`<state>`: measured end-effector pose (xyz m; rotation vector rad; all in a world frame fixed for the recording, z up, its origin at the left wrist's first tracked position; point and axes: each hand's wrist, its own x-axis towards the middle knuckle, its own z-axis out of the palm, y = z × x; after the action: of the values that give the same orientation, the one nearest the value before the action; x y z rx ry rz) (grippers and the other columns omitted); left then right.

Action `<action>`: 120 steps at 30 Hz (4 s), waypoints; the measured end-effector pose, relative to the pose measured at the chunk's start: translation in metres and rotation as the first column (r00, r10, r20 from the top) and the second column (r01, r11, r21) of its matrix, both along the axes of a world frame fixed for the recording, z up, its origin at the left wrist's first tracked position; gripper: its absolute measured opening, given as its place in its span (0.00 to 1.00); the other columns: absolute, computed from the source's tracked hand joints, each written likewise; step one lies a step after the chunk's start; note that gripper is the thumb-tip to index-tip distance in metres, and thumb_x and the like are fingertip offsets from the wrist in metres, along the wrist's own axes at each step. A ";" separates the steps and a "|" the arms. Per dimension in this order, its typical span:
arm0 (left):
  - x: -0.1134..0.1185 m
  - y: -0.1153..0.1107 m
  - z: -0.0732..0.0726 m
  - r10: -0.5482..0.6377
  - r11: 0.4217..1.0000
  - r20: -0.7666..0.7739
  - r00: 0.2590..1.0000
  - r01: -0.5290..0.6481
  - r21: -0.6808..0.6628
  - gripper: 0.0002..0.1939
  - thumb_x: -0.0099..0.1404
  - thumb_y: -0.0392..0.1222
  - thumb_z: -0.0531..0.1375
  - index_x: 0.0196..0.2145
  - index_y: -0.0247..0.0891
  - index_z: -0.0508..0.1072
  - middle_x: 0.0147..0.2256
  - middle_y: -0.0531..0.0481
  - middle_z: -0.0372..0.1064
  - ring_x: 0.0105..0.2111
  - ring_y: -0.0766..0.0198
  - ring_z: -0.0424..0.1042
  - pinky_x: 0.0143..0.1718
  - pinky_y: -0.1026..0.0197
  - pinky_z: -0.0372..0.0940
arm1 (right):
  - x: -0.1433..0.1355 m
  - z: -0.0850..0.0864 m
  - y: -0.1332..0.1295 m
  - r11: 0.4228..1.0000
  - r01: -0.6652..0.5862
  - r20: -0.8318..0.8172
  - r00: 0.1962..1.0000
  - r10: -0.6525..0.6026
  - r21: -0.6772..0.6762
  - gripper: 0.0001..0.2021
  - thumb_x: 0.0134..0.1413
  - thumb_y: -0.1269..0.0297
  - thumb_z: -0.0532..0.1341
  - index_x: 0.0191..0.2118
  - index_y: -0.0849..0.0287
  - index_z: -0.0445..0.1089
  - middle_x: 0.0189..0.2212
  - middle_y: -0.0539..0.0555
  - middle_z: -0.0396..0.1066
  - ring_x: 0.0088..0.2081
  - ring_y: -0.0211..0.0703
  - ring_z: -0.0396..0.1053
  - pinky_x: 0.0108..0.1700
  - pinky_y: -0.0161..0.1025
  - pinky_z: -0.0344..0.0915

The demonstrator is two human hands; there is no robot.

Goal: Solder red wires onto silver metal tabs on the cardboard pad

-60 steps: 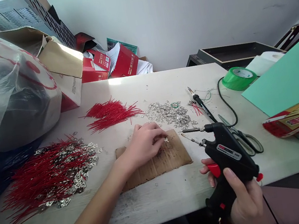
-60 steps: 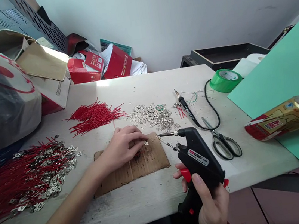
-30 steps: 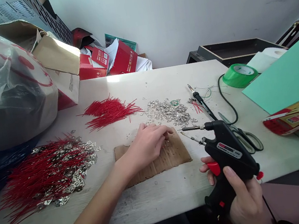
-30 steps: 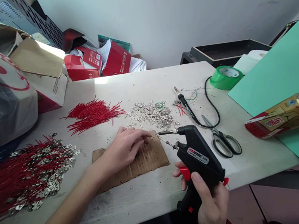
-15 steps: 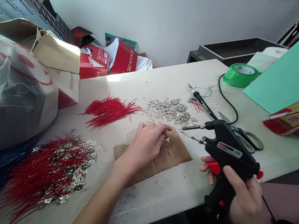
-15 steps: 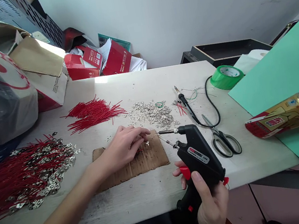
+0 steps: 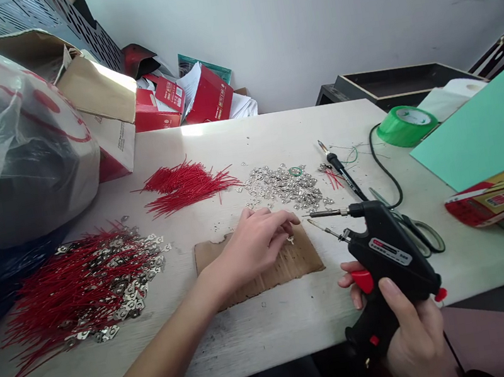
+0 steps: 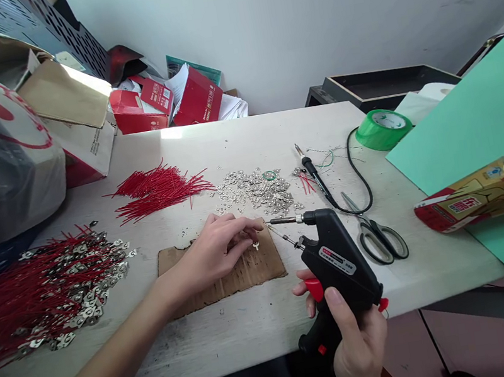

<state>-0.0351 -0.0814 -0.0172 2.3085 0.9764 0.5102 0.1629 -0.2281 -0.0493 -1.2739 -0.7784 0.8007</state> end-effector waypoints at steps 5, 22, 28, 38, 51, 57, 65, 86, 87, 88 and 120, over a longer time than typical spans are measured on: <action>0.003 -0.001 0.001 0.011 1.000 -0.016 1.000 -0.011 -0.006 0.13 0.75 0.32 0.59 0.54 0.44 0.71 0.43 0.54 0.81 0.49 0.56 0.73 0.52 0.49 0.55 | 0.001 -0.002 -0.001 1.000 0.015 -0.029 0.999 -0.015 0.004 0.13 0.66 0.58 0.64 0.41 0.64 0.81 0.39 0.63 0.81 0.30 0.45 0.76 0.28 0.40 0.69; 0.010 -0.009 -0.002 -0.007 0.999 0.019 1.000 0.006 0.035 0.11 0.71 0.33 0.59 0.49 0.44 0.69 0.42 0.55 0.78 0.47 0.57 0.74 0.51 0.50 0.55 | -0.005 -0.005 0.000 0.988 0.150 -0.147 0.979 -0.144 0.028 0.12 0.65 0.58 0.65 0.46 0.61 0.80 0.38 0.61 0.81 0.33 0.50 0.79 0.27 0.40 0.69; 0.010 -0.009 -0.004 0.005 1.000 0.038 0.999 -0.005 0.018 0.19 0.68 0.27 0.54 0.52 0.45 0.68 0.43 0.55 0.79 0.47 0.59 0.74 0.52 0.49 0.56 | -0.006 -0.004 0.001 0.985 0.169 -0.111 0.980 -0.164 0.031 0.13 0.64 0.58 0.65 0.44 0.62 0.81 0.39 0.61 0.80 0.33 0.48 0.78 0.29 0.40 0.68; 0.010 -0.011 -0.005 0.023 0.998 0.017 1.000 -0.024 0.064 0.17 0.73 0.33 0.55 0.56 0.44 0.63 0.43 0.54 0.77 0.46 0.59 0.75 0.50 0.50 0.55 | -0.006 -0.004 0.001 0.988 0.153 -0.109 0.983 -0.148 0.038 0.12 0.64 0.58 0.65 0.42 0.63 0.80 0.39 0.62 0.80 0.33 0.50 0.78 0.29 0.40 0.68; 0.010 -0.010 -0.006 0.035 0.993 -0.044 0.998 -0.030 0.115 0.13 0.75 0.36 0.57 0.55 0.42 0.65 0.43 0.53 0.78 0.48 0.56 0.76 0.49 0.49 0.54 | -0.006 -0.003 0.000 0.989 0.138 -0.088 0.987 -0.134 0.044 0.12 0.66 0.59 0.64 0.42 0.63 0.80 0.39 0.62 0.80 0.34 0.48 0.77 0.28 0.39 0.67; 0.012 -0.010 -0.006 0.036 0.992 -0.036 0.999 -0.032 0.123 0.12 0.75 0.36 0.58 0.55 0.41 0.66 0.44 0.52 0.79 0.46 0.57 0.76 0.49 0.49 0.55 | -0.006 -0.003 0.000 0.990 0.134 -0.086 0.988 -0.131 0.034 0.12 0.65 0.58 0.64 0.42 0.62 0.81 0.39 0.61 0.79 0.33 0.46 0.76 0.29 0.39 0.68; 0.011 -0.009 -0.009 0.059 0.989 -0.028 0.998 -0.055 0.138 0.10 0.74 0.37 0.61 0.52 0.41 0.68 0.43 0.53 0.79 0.45 0.57 0.76 0.48 0.50 0.54 | -0.004 -0.002 -0.001 0.990 0.136 -0.093 0.987 -0.131 0.046 0.11 0.64 0.59 0.65 0.39 0.61 0.81 0.35 0.59 0.79 0.31 0.46 0.77 0.27 0.38 0.69; -0.044 -0.001 0.038 0.065 0.997 -0.293 0.954 -0.073 -0.016 0.07 0.63 0.40 0.63 0.26 0.41 0.75 0.26 0.57 0.75 0.27 0.64 0.67 0.45 0.51 0.55 | -0.006 0.004 0.001 0.994 0.083 -0.049 0.996 -0.079 0.074 0.08 0.66 0.60 0.63 0.44 0.58 0.73 0.24 0.51 0.69 0.25 0.40 0.66 0.25 0.36 0.64; -0.042 -0.003 0.036 0.070 0.997 -0.319 0.945 -0.070 0.011 0.07 0.61 0.39 0.63 0.25 0.41 0.74 0.25 0.57 0.74 0.26 0.64 0.66 0.44 0.51 0.54 | -0.006 0.004 0.002 0.994 0.079 -0.046 0.996 -0.076 0.073 0.08 0.66 0.60 0.63 0.46 0.58 0.73 0.25 0.50 0.70 0.25 0.40 0.66 0.25 0.37 0.64; -0.040 -0.004 0.035 0.075 0.997 -0.342 0.937 -0.068 0.034 0.07 0.59 0.37 0.62 0.23 0.40 0.73 0.24 0.56 0.73 0.25 0.64 0.65 0.44 0.51 0.54 | -0.006 0.004 0.002 0.995 0.075 -0.041 0.997 -0.072 0.072 0.09 0.66 0.60 0.63 0.46 0.58 0.73 0.25 0.50 0.70 0.25 0.40 0.66 0.25 0.37 0.64; -0.044 -0.023 0.007 0.149 0.988 0.110 0.983 -0.152 0.026 0.09 0.62 0.30 0.61 0.35 0.38 0.80 0.31 0.53 0.73 0.31 0.67 0.69 0.33 0.63 0.62 | 0.007 -0.015 -0.007 0.982 0.170 -0.129 0.975 -0.179 -0.075 0.19 0.57 0.56 0.72 0.51 0.61 0.81 0.41 0.57 0.83 0.44 0.49 0.81 0.49 0.42 0.76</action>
<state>-0.0791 -0.1045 -0.0106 2.2218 1.1025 0.7109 0.1703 -0.2348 -0.0647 -1.3108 -0.5274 0.7653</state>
